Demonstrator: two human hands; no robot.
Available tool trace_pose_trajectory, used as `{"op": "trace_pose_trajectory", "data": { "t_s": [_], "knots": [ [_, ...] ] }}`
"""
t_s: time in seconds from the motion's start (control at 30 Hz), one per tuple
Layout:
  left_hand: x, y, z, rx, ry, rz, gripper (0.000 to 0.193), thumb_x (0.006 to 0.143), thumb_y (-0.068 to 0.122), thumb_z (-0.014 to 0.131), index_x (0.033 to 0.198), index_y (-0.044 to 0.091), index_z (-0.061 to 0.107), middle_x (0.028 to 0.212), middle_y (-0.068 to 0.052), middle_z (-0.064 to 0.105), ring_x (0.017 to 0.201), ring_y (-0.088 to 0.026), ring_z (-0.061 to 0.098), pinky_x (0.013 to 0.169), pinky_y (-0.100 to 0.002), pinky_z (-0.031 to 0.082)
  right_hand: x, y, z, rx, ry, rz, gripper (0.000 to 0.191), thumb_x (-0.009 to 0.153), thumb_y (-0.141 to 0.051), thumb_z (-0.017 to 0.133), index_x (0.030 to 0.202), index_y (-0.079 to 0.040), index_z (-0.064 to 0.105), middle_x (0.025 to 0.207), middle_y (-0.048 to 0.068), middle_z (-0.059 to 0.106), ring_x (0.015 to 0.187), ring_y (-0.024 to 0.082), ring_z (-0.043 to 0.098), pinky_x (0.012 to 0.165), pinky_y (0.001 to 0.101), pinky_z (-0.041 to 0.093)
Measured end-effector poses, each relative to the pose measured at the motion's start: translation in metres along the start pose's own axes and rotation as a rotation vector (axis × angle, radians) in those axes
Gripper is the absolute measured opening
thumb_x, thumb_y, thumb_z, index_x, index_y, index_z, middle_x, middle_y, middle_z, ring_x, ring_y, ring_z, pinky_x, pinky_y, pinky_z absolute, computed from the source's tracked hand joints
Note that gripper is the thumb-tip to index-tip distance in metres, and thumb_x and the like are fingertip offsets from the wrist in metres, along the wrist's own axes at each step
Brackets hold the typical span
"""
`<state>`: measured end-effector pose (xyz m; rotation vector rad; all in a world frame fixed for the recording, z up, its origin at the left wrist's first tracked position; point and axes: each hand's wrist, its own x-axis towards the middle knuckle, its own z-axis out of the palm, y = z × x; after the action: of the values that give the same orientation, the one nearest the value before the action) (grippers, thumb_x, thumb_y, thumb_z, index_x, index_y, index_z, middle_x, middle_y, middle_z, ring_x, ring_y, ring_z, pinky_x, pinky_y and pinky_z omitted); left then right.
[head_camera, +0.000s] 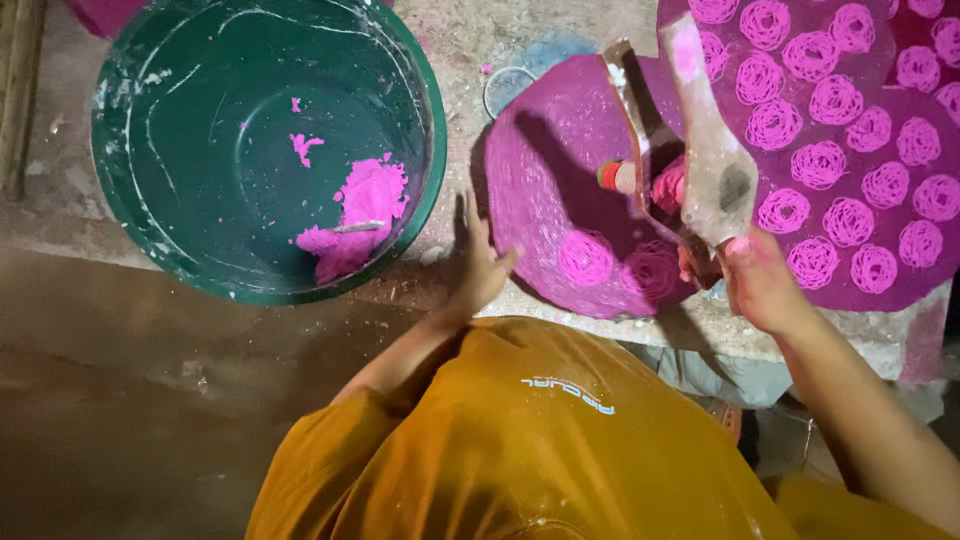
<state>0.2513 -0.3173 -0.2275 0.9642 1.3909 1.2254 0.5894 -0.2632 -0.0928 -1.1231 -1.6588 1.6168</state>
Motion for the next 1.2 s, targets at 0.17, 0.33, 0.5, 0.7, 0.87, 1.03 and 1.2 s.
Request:
{"op": "trace_pose_trajectory", "data": {
  "t_s": [0.17, 0.33, 0.5, 0.7, 0.87, 1.03, 1.2],
  "knots": [
    [-0.003, 0.008, 0.000, 0.049, 0.019, 0.056, 0.113, 0.082, -0.002, 0.073, 0.163, 0.011, -0.005, 0.161, -0.031, 0.022, 0.134, -0.038, 0.054, 0.099, -0.042, 0.057, -0.002, 0.020, -0.005, -0.169, 0.014, 0.198, 0.081, 0.108, -0.071, 0.038, 0.097, 0.004, 0.066, 0.074, 0.009, 0.062, 0.071, 0.018, 0.051, 0.063, 0.0357, 0.040],
    [0.003, 0.046, -0.005, 0.425, 0.207, 0.480, 0.103, 0.087, 0.004, 0.078, 0.164, 0.006, 0.010, 0.160, -0.027, 0.025, 0.148, -0.042, 0.039, 0.125, -0.045, 0.033, 0.001, 0.027, -0.003, -0.205, -0.113, 0.218, 0.083, 0.100, -0.072, 0.028, 0.098, -0.001, 0.072, 0.078, 0.005, 0.068, 0.070, 0.015, 0.060, 0.064, 0.0334, 0.048],
    [0.032, 0.109, -0.010, -0.896, -0.426, 0.218, 0.083, 0.100, 0.047, 0.056, 0.162, 0.003, 0.024, 0.160, -0.016, 0.043, 0.150, -0.031, 0.043, 0.128, -0.045, 0.031, 0.014, 0.009, 0.009, -0.258, -0.259, 0.420, 0.083, 0.104, -0.068, 0.027, 0.104, -0.002, 0.077, 0.076, 0.012, 0.070, 0.066, 0.021, 0.056, 0.062, 0.0363, 0.041],
    [0.090, 0.122, 0.017, -1.517, -0.651, 0.168, 0.053, 0.107, 0.060, 0.047, 0.119, 0.009, 0.057, 0.101, -0.003, 0.058, 0.107, -0.022, 0.057, 0.113, -0.046, 0.045, 0.048, -0.037, 0.025, -0.213, -0.325, 0.636, 0.079, 0.095, -0.068, 0.028, 0.101, -0.004, 0.072, 0.081, 0.009, 0.075, 0.074, 0.019, 0.070, 0.072, 0.0346, 0.056],
    [0.117, 0.110, 0.005, -1.550, -0.543, 0.186, 0.037, 0.103, 0.051, 0.050, 0.092, 0.015, 0.054, 0.083, 0.002, 0.051, 0.085, -0.016, 0.053, 0.097, -0.040, 0.049, 0.076, -0.055, 0.042, -0.615, -0.159, 0.471, 0.064, 0.100, -0.060, 0.042, 0.106, -0.003, 0.069, 0.079, 0.010, 0.067, 0.068, 0.020, 0.059, 0.063, 0.0387, 0.050],
    [0.119, 0.097, -0.008, -1.527, -0.519, 0.226, 0.039, 0.102, 0.053, 0.052, 0.088, 0.016, 0.054, 0.081, 0.003, 0.050, 0.081, -0.015, 0.052, 0.088, -0.037, 0.048, 0.080, -0.050, 0.060, -0.501, -0.200, 0.427, 0.067, 0.101, -0.058, 0.044, 0.096, 0.004, 0.068, 0.072, 0.008, 0.066, 0.065, 0.018, 0.065, 0.063, 0.0355, 0.053],
    [0.120, 0.103, 0.016, -1.483, -0.397, 0.235, 0.034, 0.100, 0.048, 0.053, 0.083, 0.018, 0.051, 0.077, 0.004, 0.048, 0.079, -0.015, 0.050, 0.085, -0.037, 0.048, 0.087, -0.075, 0.040, -0.681, -0.190, 0.518, 0.060, 0.099, -0.057, 0.042, 0.108, -0.002, 0.066, 0.072, 0.008, 0.067, 0.063, 0.021, 0.066, 0.059, 0.0398, 0.055]
  ]
}}
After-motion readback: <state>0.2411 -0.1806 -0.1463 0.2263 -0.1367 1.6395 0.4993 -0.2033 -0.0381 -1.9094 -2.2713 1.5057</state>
